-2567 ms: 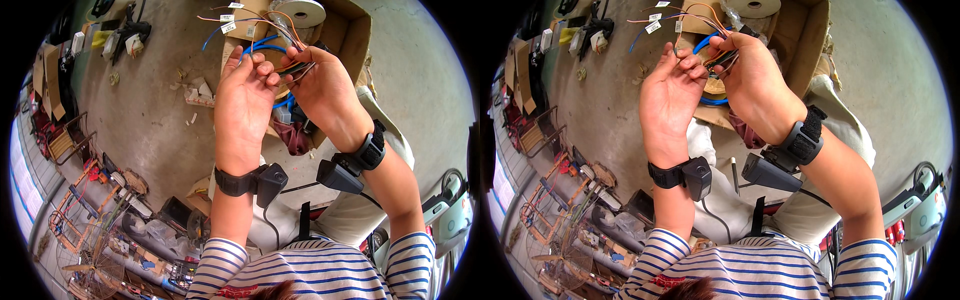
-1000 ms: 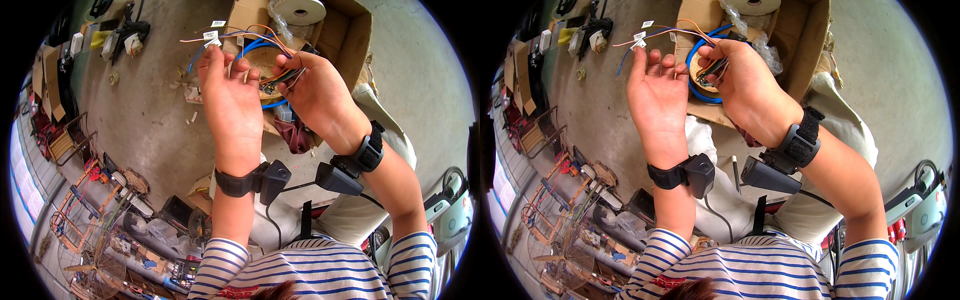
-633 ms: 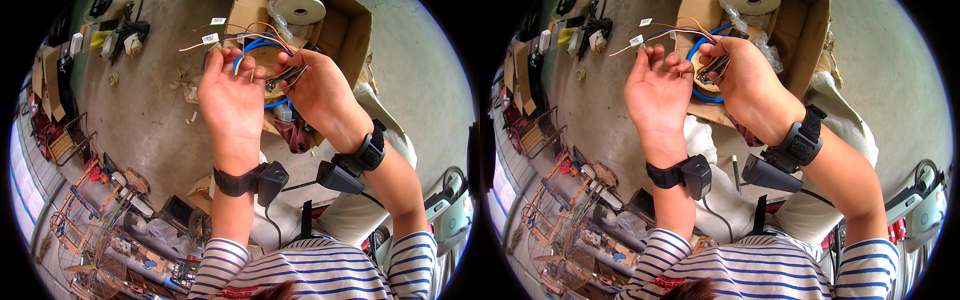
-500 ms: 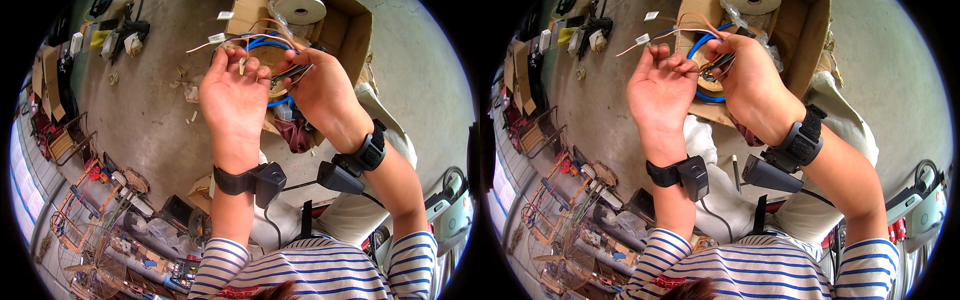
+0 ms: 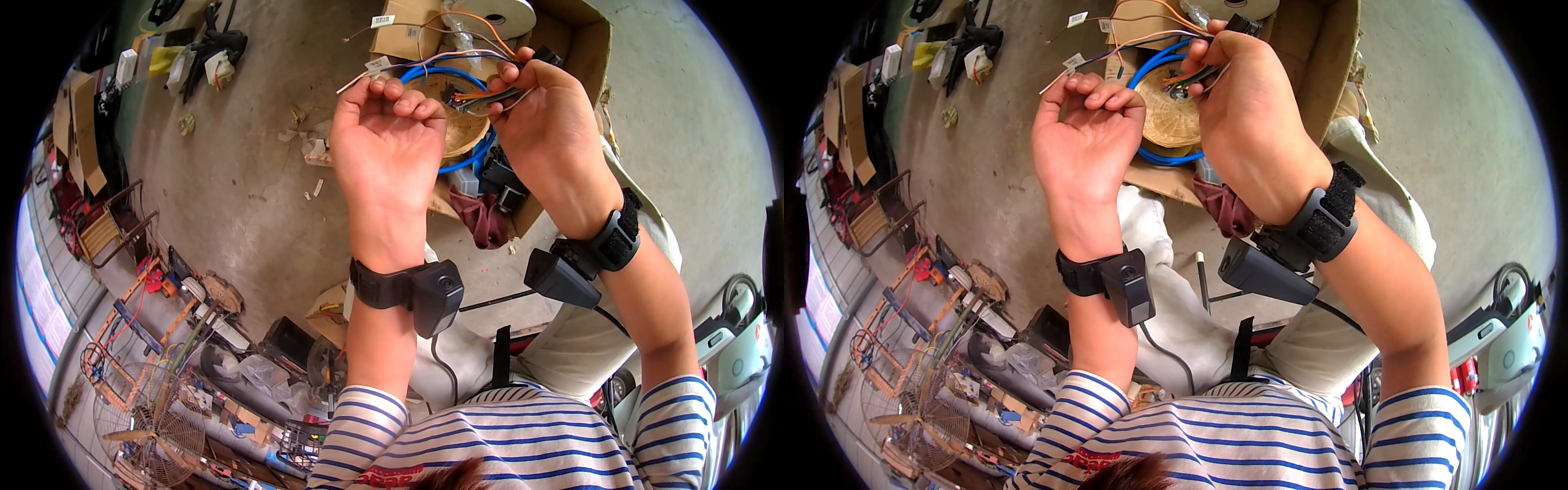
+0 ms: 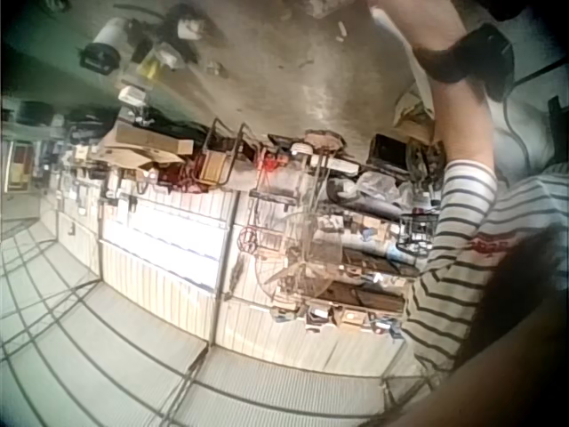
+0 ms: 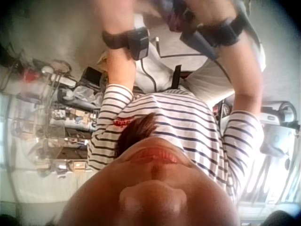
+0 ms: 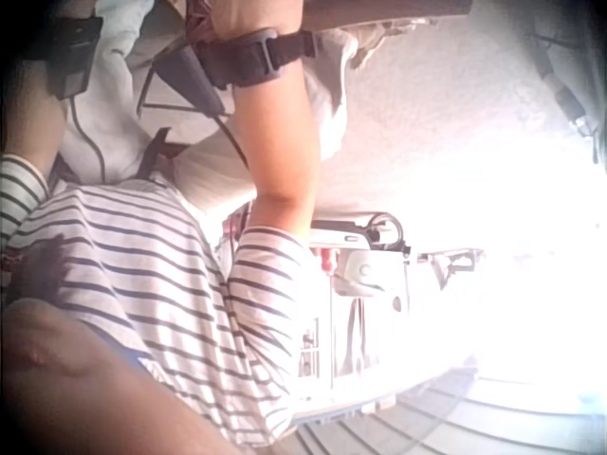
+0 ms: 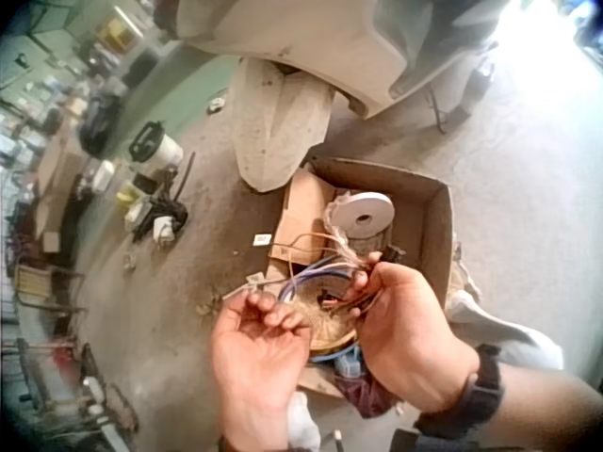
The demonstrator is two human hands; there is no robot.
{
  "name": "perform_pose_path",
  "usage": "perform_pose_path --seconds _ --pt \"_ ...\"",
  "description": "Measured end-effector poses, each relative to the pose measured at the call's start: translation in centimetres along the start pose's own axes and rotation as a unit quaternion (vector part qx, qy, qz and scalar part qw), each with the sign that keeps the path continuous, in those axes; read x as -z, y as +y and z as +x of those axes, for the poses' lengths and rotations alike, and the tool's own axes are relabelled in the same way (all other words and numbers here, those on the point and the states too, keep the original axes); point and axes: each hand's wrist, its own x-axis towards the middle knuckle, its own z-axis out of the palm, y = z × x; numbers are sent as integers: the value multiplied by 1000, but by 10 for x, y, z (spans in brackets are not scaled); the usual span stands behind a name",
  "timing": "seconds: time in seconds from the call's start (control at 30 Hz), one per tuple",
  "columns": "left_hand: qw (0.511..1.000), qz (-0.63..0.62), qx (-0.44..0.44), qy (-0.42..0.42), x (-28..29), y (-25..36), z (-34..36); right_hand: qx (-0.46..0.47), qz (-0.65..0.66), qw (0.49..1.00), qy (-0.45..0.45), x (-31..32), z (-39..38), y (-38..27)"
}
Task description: The person holds a bundle of wires and sorts through them by hand, separating individual wires and checking the labels on them.
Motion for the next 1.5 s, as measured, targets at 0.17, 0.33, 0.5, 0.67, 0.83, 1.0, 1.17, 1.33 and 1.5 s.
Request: perform_pose_path --seconds 0.17,0.33,0.5,0.67,0.83,1.0,1.17,1.33,1.5 --pt "1000 -12 -16 4 -9 -8 -5 -31 14 998 48 2 0 5" --pt "999 51 19 -3 -7 -12 -4 -47 1 999 -2 0 -6 6" --pt "913 392 -109 -27 -21 -32 -13 -77 -46 994 -66 -7 -13 5" --pt "530 729 -405 -153 -11 -35 -10 -110 -81 985 -103 -9 -19 2" --pt "536 731 -405 -118 -13 -28 -14 -15 -107 984 -142 -12 -12 2" --pt "315 805 -470 -179 -14 -23 -13 -10 -143 972 -185 -17 -16 -2" --pt "430 792 -397 -175 -10 -15 -18 -54 -212 951 -219 -12 -14 1" --pt "465 790 -368 -155 -16 -16 -24 1 -309 927 -213 -8 -13 0" --pt "512 763 -389 -72 -16 -10 -25 64 -359 910 -195 -22 -12 -8"
